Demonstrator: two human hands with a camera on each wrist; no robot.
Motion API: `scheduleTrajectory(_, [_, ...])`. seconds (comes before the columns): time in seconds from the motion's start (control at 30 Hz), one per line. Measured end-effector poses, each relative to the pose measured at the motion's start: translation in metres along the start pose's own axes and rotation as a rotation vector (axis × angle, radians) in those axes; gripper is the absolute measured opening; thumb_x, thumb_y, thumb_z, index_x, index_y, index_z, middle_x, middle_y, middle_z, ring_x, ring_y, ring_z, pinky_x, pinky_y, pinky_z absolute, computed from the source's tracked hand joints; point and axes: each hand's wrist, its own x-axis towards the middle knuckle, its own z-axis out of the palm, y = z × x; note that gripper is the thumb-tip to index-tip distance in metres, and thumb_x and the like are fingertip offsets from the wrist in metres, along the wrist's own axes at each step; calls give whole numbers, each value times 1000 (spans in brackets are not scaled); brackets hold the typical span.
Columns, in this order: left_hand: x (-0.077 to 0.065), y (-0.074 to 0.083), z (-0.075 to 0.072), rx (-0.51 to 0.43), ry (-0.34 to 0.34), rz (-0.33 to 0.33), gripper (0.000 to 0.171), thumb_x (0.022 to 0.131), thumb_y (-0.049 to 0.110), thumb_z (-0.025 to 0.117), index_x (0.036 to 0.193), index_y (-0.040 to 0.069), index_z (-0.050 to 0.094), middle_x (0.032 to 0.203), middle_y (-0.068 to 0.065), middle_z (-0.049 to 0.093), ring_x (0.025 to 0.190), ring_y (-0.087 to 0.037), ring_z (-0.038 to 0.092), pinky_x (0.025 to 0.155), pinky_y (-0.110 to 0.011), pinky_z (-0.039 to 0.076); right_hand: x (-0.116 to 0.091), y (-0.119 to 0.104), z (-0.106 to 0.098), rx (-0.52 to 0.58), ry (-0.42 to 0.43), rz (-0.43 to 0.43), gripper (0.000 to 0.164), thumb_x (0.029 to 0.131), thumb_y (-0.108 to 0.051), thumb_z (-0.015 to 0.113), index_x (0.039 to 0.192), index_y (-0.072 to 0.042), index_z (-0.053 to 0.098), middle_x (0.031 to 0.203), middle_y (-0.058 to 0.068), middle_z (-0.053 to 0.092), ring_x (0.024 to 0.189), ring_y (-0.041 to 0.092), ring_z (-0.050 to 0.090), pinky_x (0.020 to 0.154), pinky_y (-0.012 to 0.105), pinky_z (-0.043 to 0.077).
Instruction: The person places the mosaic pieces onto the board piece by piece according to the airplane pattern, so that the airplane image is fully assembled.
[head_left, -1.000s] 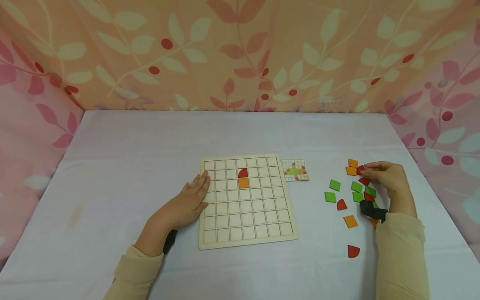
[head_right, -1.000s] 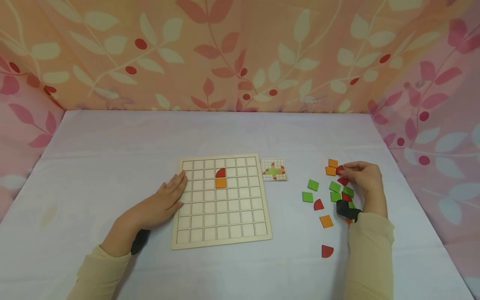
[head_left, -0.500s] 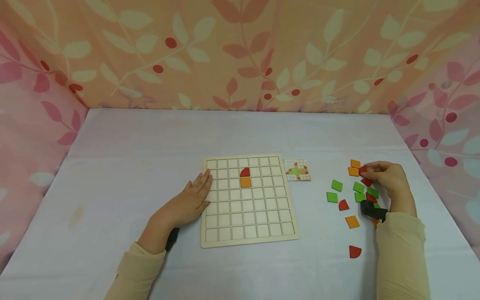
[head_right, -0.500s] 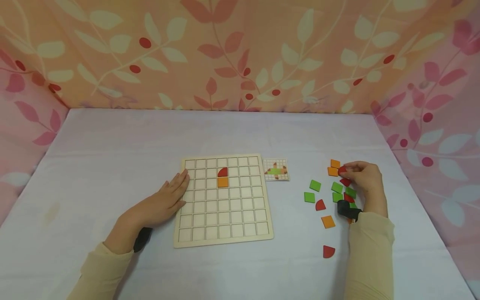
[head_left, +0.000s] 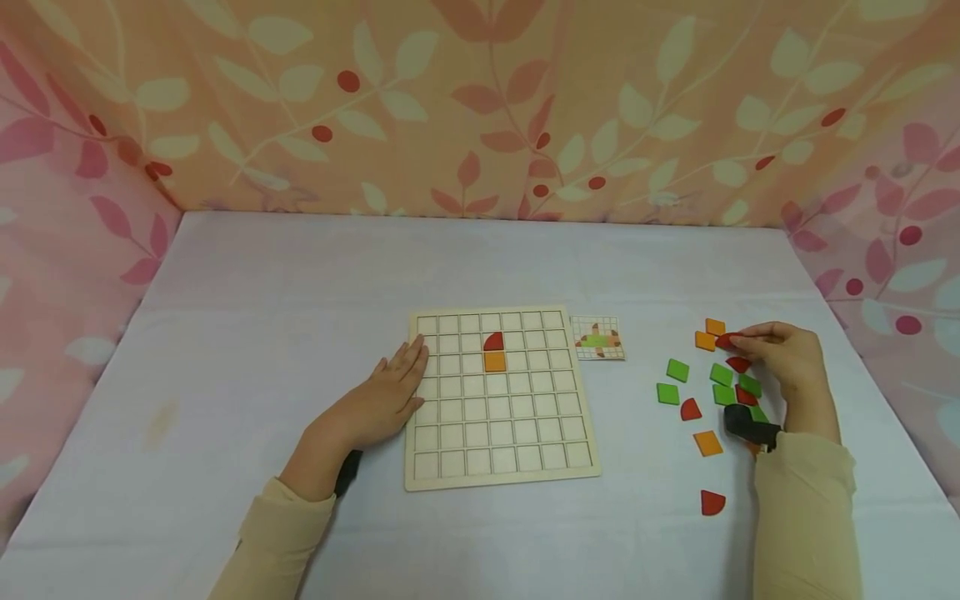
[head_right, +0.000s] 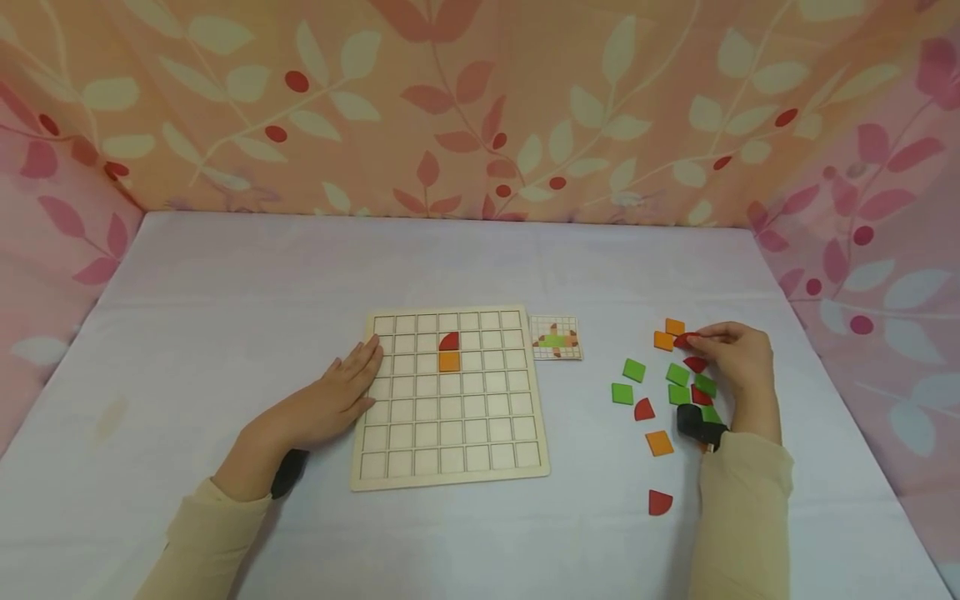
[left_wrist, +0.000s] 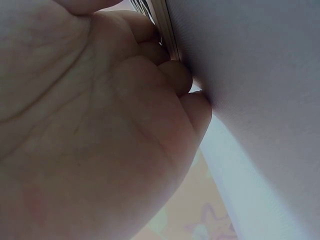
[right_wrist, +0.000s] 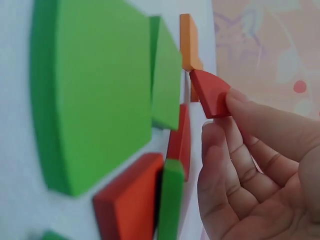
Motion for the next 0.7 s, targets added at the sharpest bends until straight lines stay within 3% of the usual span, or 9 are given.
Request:
scheduleTrajectory(0.17, [0,0,0,1,-4,3,65,100,17,44,148,-5,7,156,-17,-6,143,-33,-1,112,-54,11,-2,-1,3,79,33,-26,29,87,-37,67,101,-12,65,76,-22,57,78,10,52,68,17,45])
scheduleTrajectory(0.4, [1,1,-2,-1,-11,-2,64,101,17,43,148,-5,6,156,-17,-6,143,-33,-1,112,-54,10,15,12,11,192,70,-106,32,76,-46,75,96,-20,70,81,-19,62,73,2,60,62,12,45])
scheduleTrajectory(0.57, [1,1,-3,-8,-12,-2,65,101,17,43,148,-5,5,156,-17,-7,143,-32,-2,112,-53,9,-9,-17,21,214,18,-163,25,82,-36,73,95,-15,69,80,-17,63,75,4,60,68,16,45])
scheduleTrajectory(0.7, [0,2,-3,-15,-14,-7,65,100,17,43,148,-5,6,156,-17,-6,143,-32,-2,112,-53,9,-34,-46,31,194,-38,-183,25,86,-32,69,99,-10,65,77,-20,63,79,6,56,72,30,37])
